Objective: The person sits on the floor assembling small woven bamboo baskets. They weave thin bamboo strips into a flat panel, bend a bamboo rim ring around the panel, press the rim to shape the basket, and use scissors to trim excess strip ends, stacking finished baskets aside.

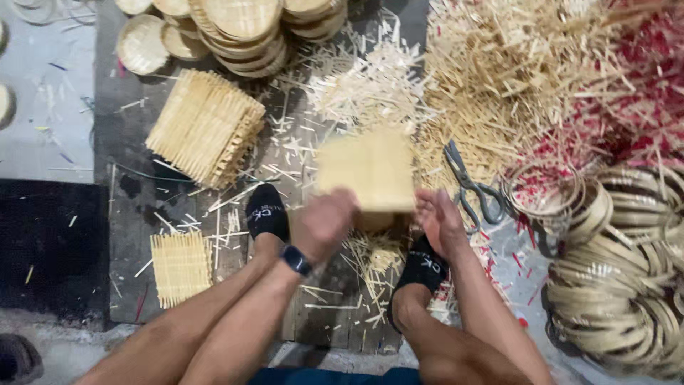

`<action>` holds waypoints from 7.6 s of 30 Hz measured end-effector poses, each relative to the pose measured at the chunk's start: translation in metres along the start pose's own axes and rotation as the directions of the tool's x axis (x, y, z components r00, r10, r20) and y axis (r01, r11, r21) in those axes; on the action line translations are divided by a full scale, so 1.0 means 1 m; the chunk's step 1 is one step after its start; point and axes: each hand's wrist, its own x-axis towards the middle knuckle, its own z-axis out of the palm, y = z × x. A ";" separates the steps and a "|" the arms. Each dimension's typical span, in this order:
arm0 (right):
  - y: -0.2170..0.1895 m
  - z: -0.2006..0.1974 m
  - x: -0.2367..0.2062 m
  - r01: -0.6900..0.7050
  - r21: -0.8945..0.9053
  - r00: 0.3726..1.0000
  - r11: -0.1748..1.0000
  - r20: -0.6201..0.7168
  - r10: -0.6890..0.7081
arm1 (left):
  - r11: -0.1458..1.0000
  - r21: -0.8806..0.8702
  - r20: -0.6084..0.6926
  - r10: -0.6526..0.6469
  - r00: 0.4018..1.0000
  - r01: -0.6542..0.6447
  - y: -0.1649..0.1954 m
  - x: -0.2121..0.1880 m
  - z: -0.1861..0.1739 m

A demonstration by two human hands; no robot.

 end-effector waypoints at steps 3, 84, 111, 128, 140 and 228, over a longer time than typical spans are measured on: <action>0.006 0.003 0.012 0.013 -0.538 0.995 0.843 -0.080 -0.066 | 0.969 0.017 0.054 0.245 0.968 -0.246 0.023 -0.023 0.030; -0.201 -0.123 -0.179 0.223 -0.969 0.309 0.104 -0.031 -0.951 | -0.402 -0.773 0.634 -0.468 0.616 0.490 0.113 0.105 0.094; -0.160 0.150 -0.169 0.686 -0.524 0.519 -0.504 0.839 -0.166 | -0.325 -0.406 0.911 -0.077 0.404 0.854 0.160 0.102 -0.024; -0.137 0.158 -0.083 0.018 -0.399 0.994 0.917 0.105 0.026 | -0.719 -0.695 0.468 -0.484 0.739 -0.031 0.054 0.063 -0.021; -0.076 0.118 -0.061 -0.169 -0.184 0.960 0.968 0.194 0.204 | -0.412 -0.655 0.750 -0.454 0.480 0.633 0.044 0.071 -0.027; 0.134 0.071 -0.046 -0.038 -0.710 0.807 0.703 -0.437 -0.398 | 0.532 -0.536 0.350 -0.566 0.746 0.655 -0.024 0.078 0.102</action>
